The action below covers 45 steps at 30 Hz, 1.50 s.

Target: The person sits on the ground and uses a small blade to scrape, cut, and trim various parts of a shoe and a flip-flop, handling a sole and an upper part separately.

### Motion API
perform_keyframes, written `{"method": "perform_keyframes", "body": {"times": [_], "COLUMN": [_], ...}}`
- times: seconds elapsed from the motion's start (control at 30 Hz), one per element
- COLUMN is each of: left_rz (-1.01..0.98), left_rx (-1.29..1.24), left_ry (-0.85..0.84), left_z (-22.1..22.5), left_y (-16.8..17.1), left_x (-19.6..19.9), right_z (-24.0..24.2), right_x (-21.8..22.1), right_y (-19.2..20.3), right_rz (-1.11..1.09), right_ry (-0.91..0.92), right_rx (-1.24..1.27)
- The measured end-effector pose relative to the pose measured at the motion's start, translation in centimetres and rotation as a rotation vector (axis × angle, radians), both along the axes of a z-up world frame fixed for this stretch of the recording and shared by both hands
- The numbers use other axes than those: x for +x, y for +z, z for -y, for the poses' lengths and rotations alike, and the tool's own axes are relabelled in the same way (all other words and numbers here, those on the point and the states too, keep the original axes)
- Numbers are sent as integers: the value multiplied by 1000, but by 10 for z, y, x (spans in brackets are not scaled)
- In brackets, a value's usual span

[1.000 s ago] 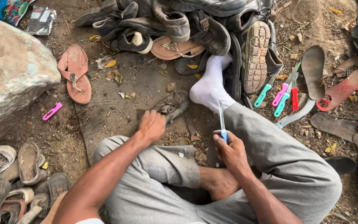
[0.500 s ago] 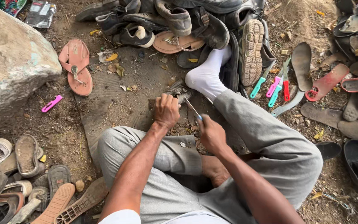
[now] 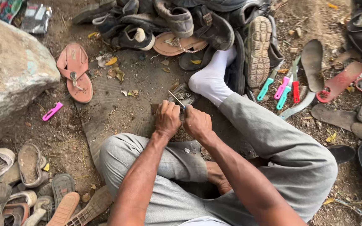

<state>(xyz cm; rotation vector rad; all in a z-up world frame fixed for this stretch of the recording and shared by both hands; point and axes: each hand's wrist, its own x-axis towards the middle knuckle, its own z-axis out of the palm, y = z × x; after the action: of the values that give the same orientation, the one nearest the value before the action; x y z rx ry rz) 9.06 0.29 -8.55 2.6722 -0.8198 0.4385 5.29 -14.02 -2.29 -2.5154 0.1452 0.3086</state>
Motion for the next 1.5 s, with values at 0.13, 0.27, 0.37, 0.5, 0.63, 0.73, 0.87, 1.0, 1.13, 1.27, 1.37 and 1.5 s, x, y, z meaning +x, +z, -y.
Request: {"method": "perform_keyframes", "body": {"times": [0.13,0.27,0.37,0.5,0.63,0.73,0.87,1.0,1.13,1.27,1.37,1.5], "left_rz": [78,98,62,-55,-161,-272,-420,-475,-462,-668,-705,-884], "left_rx": [-76,-193,-199,-202,-315,-359,-360,-404,-548,-721,-884,-1058], "left_ry": [26,46,67,79,136,217,294,322,355,426,382,503], "left_z": [0,2,1,0,-3,-4,0,5,6,15,25,33], "left_y": [17,29,19,6,15,26,25,21,7,6,12,12], "left_x": [-4,-1,-5,-3,0,1,0,-12,-12,-21,-37,-47], "right_z": [0,7,8,-2,-15,-7,-2,3,-21,-31,-12,-4], "right_x": [-3,-39,-67,-45,-24,-48,-70,-37,-51,-115,-109,-81], "right_y": [-6,-1,3,-12,-35,-45,-65,-78,-96,-99,-78,-53], "right_rz": [29,90,-6,-158,31,-17,-174,-492,-283,135,-142,-437], "right_ry": [45,28,-17,-39,-11,-101,-369,-491,-434,-303,-392,-388], "right_rx": [-22,-13,-15,12,13,166,579,1033,689,299,521,716]}}
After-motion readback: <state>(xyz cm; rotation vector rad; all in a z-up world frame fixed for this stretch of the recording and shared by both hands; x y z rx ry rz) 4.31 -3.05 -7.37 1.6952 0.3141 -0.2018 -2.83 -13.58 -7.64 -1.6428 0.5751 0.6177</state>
